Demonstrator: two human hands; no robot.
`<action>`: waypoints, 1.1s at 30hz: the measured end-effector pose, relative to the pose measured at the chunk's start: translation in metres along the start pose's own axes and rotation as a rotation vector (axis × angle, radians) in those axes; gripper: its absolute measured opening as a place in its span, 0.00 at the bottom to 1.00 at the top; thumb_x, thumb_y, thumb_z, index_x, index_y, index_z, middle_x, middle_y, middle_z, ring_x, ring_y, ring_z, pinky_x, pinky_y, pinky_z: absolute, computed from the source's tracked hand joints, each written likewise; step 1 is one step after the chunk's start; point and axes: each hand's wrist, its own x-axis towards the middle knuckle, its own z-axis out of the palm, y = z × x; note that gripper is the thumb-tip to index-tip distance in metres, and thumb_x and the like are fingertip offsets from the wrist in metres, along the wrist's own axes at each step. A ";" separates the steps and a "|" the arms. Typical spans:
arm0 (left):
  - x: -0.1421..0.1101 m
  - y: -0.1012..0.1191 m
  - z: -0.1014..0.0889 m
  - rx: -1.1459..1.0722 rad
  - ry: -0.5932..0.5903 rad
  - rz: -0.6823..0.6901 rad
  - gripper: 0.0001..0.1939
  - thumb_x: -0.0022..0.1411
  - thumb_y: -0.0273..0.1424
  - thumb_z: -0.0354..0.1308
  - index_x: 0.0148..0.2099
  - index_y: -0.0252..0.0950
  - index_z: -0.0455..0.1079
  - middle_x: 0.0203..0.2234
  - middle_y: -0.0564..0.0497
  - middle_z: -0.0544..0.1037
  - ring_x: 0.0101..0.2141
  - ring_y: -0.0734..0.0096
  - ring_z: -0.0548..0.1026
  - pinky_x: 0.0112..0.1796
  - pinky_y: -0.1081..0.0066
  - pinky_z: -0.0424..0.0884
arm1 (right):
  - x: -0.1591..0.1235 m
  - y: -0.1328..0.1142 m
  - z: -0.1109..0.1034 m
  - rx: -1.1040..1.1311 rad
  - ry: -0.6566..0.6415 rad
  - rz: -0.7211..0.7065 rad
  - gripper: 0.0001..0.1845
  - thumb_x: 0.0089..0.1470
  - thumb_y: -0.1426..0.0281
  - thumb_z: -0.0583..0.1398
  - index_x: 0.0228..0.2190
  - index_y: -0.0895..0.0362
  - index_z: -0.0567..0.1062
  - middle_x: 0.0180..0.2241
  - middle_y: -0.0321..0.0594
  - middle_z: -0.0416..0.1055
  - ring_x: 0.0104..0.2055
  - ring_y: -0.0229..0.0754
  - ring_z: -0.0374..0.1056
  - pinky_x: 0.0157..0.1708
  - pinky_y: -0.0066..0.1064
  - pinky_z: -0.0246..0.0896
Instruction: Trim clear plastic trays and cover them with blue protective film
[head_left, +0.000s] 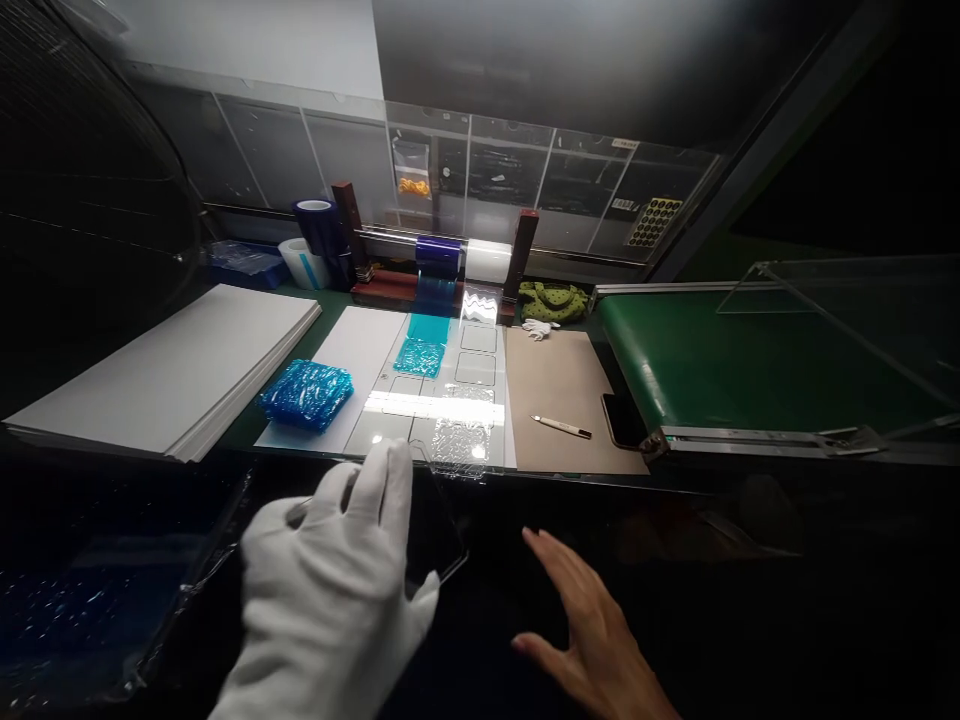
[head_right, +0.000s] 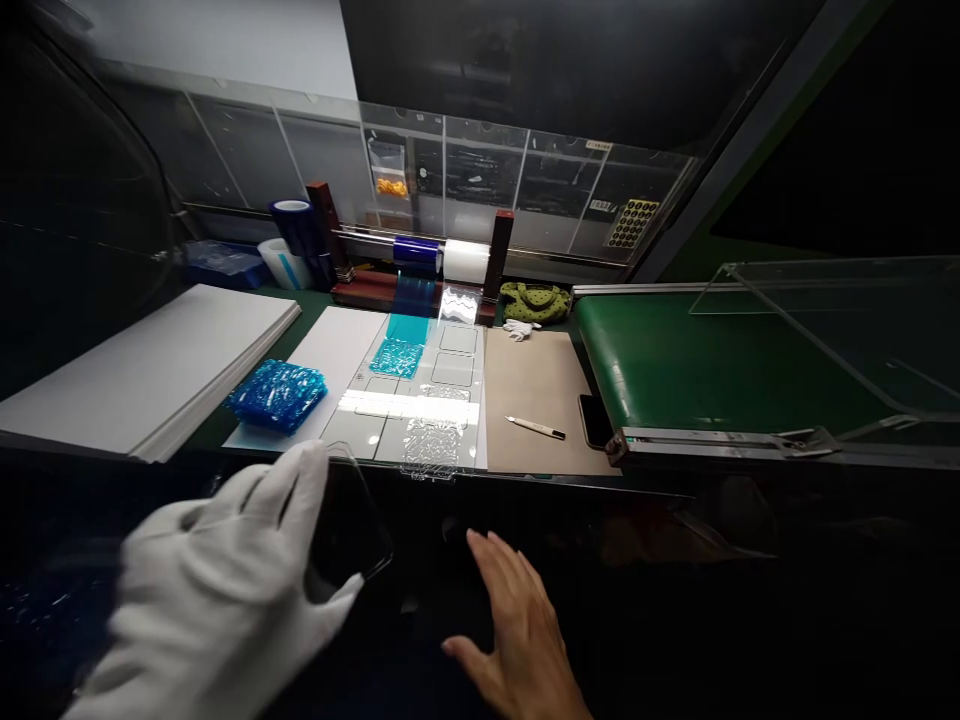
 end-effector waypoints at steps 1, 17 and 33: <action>0.006 0.003 0.005 0.033 -0.002 0.002 0.46 0.50 0.44 0.56 0.66 0.33 0.46 0.59 0.37 0.60 0.55 0.41 0.59 0.48 0.45 0.55 | 0.004 -0.012 -0.003 -0.011 0.077 -0.033 0.47 0.47 0.60 0.64 0.63 0.50 0.48 0.60 0.47 0.59 0.60 0.56 0.57 0.53 0.51 0.62; 0.054 0.029 0.070 0.060 0.002 -0.149 0.30 0.60 0.29 0.46 0.64 0.26 0.50 0.57 0.31 0.61 0.51 0.44 0.63 0.42 0.49 0.60 | 0.090 -0.061 0.054 -0.092 0.177 -0.127 0.56 0.41 0.76 0.57 0.63 0.69 0.28 0.64 0.62 0.43 0.64 0.61 0.47 0.58 0.56 0.51; 0.088 -0.039 0.123 0.022 0.045 -0.458 0.42 0.62 0.44 0.43 0.67 0.26 0.29 0.58 0.29 0.58 0.57 0.44 0.58 0.45 0.52 0.62 | 0.321 0.115 0.020 -0.410 0.098 -0.288 0.63 0.45 0.65 0.65 0.62 0.68 0.26 0.62 0.64 0.49 0.65 0.58 0.44 0.61 0.59 0.29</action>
